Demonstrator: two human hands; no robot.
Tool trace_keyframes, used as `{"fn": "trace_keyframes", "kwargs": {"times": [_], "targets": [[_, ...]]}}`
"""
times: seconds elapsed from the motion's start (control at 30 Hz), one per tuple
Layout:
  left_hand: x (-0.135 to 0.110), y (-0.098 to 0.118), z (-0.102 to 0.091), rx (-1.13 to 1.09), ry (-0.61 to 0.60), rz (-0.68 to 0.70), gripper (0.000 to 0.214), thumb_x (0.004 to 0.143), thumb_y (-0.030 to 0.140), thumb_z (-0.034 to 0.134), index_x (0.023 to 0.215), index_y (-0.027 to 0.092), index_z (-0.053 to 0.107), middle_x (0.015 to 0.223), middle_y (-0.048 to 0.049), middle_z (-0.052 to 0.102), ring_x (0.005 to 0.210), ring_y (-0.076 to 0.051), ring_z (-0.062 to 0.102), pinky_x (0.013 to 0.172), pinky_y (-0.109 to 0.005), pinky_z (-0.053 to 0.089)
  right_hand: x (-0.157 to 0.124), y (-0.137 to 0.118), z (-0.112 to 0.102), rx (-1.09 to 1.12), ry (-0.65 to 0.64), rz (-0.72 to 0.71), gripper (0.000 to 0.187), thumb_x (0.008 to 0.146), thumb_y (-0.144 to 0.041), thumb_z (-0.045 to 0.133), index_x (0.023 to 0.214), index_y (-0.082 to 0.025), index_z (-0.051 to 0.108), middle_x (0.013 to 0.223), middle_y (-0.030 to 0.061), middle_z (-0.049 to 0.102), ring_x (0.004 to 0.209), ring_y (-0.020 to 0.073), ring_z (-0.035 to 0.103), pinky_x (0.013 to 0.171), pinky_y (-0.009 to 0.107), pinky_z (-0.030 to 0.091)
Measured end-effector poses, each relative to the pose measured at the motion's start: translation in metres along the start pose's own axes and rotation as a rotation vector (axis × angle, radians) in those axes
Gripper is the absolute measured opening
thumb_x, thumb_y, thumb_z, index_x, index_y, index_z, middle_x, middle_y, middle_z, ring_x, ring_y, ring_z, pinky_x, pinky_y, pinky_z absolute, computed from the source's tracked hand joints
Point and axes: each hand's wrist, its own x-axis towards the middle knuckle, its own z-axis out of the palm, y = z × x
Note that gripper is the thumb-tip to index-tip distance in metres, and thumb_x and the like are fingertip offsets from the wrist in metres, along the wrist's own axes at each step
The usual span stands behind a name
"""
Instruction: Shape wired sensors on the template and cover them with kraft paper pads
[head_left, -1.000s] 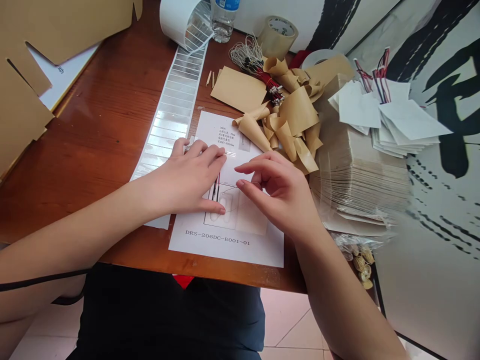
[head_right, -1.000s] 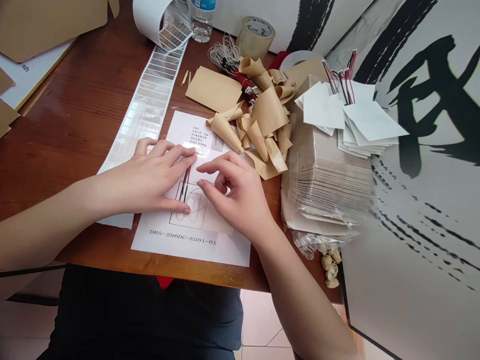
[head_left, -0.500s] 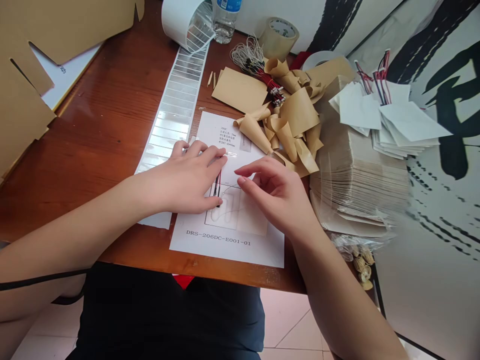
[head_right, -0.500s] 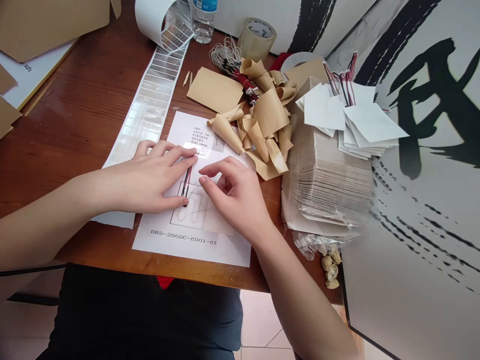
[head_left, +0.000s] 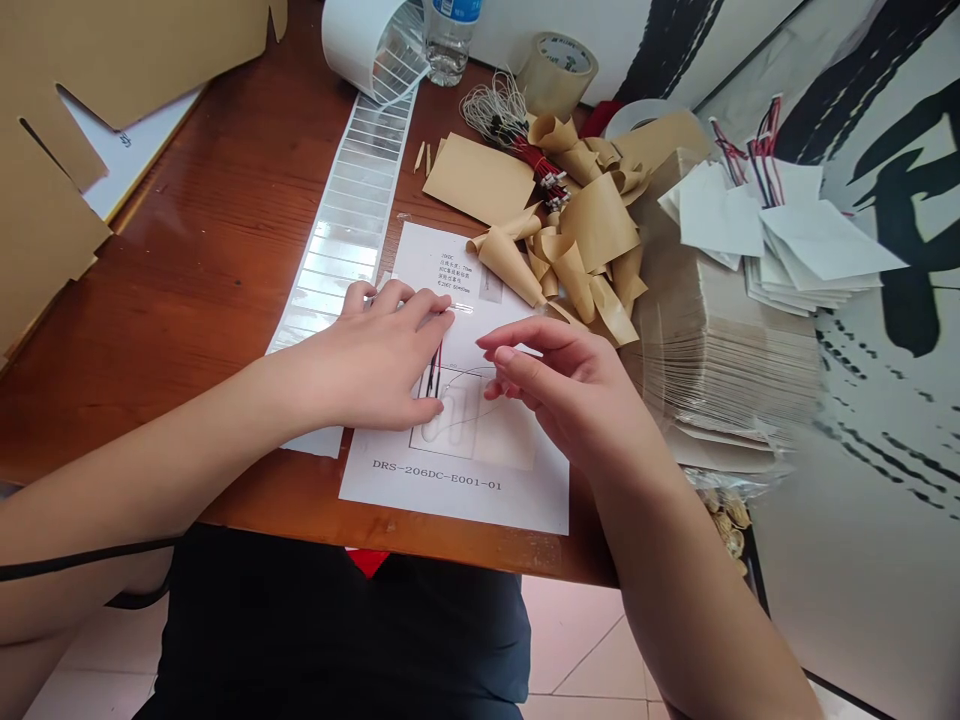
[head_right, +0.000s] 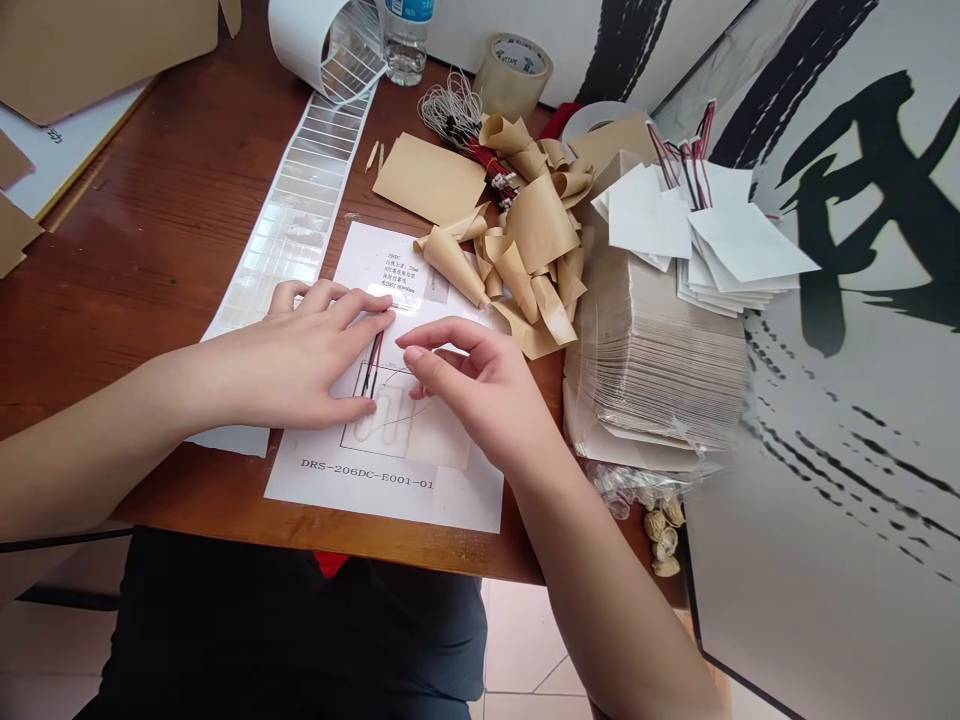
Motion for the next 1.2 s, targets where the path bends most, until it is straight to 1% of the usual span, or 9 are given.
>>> {"fn": "trace_keyframes", "kwargs": {"times": [0.13,0.27,0.43,0.57,0.77,0.87,0.97,1.1,1.2], "targets": [[0.001,0.002,-0.001,-0.008,-0.009,-0.026,0.084,0.087,0.053,0.055,0.158,0.009,0.04,0.168,-0.0207,0.031,0.147,-0.045,0.029,0.116,-0.065,0.023,-0.001,0.0,0.001,0.07,-0.012,0.011,0.019,0.084,-0.04,0.08,0.094,-0.024,0.076,0.088,-0.0016,0.068,0.06,0.008,0.056,0.063,0.028,0.055],[0.001,0.004,-0.003,-0.02,-0.03,-0.046,0.086,0.088,0.055,0.054,0.159,0.01,0.038,0.169,-0.0202,0.03,0.147,-0.044,0.028,0.115,-0.064,0.023,0.001,-0.003,0.003,-0.023,0.014,0.028,0.019,0.08,-0.035,0.083,0.092,-0.023,0.075,0.09,-0.0018,0.067,0.052,0.0054,0.053,0.052,0.026,0.048],[0.002,0.003,-0.002,-0.007,-0.032,-0.047,0.085,0.087,0.054,0.055,0.159,0.01,0.038,0.17,-0.0191,0.029,0.147,-0.043,0.028,0.115,-0.063,0.025,0.004,-0.004,0.002,-0.071,0.109,-0.01,0.021,0.074,-0.03,0.087,0.089,-0.022,0.074,0.087,-0.001,0.067,0.059,0.0082,0.057,0.056,0.026,0.052],[0.003,-0.001,-0.001,-0.008,-0.042,-0.016,0.086,0.088,0.056,0.052,0.16,0.011,0.037,0.171,-0.0182,0.027,0.148,-0.043,0.026,0.116,-0.063,0.025,0.004,-0.001,0.0,0.032,0.071,0.018,0.024,0.075,-0.035,0.086,0.091,-0.022,0.075,0.086,-0.0018,0.065,0.055,0.0065,0.051,0.054,0.026,0.05],[0.003,-0.007,-0.001,-0.043,-0.043,-0.002,0.081,0.089,0.055,0.047,0.159,0.015,0.039,0.171,-0.016,0.028,0.149,-0.043,0.026,0.116,-0.061,0.025,0.006,0.0,0.001,0.193,0.02,0.097,0.026,0.073,-0.039,0.087,0.087,-0.022,0.073,0.067,-0.0052,0.056,0.051,0.0067,0.045,0.047,0.024,0.043],[0.003,-0.007,0.0,-0.041,-0.03,0.004,0.082,0.088,0.054,0.047,0.159,0.015,0.039,0.171,-0.0163,0.029,0.147,-0.044,0.028,0.116,-0.061,0.025,0.005,-0.001,0.003,0.239,0.025,0.098,0.028,0.072,-0.04,0.088,0.087,-0.023,0.072,0.072,-0.0045,0.056,0.054,0.0069,0.048,0.045,0.022,0.044],[0.003,-0.007,0.001,-0.021,-0.028,0.006,0.085,0.085,0.053,0.05,0.16,0.014,0.037,0.17,-0.0171,0.029,0.145,-0.044,0.029,0.115,-0.061,0.025,0.005,-0.003,0.005,0.308,-0.004,0.092,0.027,0.073,-0.038,0.087,0.09,-0.024,0.072,0.081,-0.0031,0.061,0.06,0.0079,0.055,0.048,0.022,0.05],[0.002,-0.005,0.001,-0.017,-0.029,0.0,0.087,0.083,0.052,0.053,0.159,0.012,0.038,0.169,-0.0186,0.029,0.145,-0.044,0.03,0.114,-0.061,0.026,0.005,-0.003,0.007,0.373,-0.021,0.071,0.026,0.074,-0.037,0.086,0.093,-0.026,0.071,0.102,0.0002,0.069,0.076,0.0116,0.067,0.063,0.027,0.061],[0.002,-0.003,0.0,-0.026,-0.027,-0.011,0.086,0.083,0.051,0.053,0.159,0.013,0.039,0.169,-0.0188,0.029,0.146,-0.044,0.029,0.114,-0.061,0.026,0.004,-0.003,0.009,0.346,-0.025,0.052,0.025,0.076,-0.038,0.085,0.093,-0.027,0.071,0.111,0.0014,0.07,0.088,0.0154,0.071,0.072,0.031,0.065]]}}
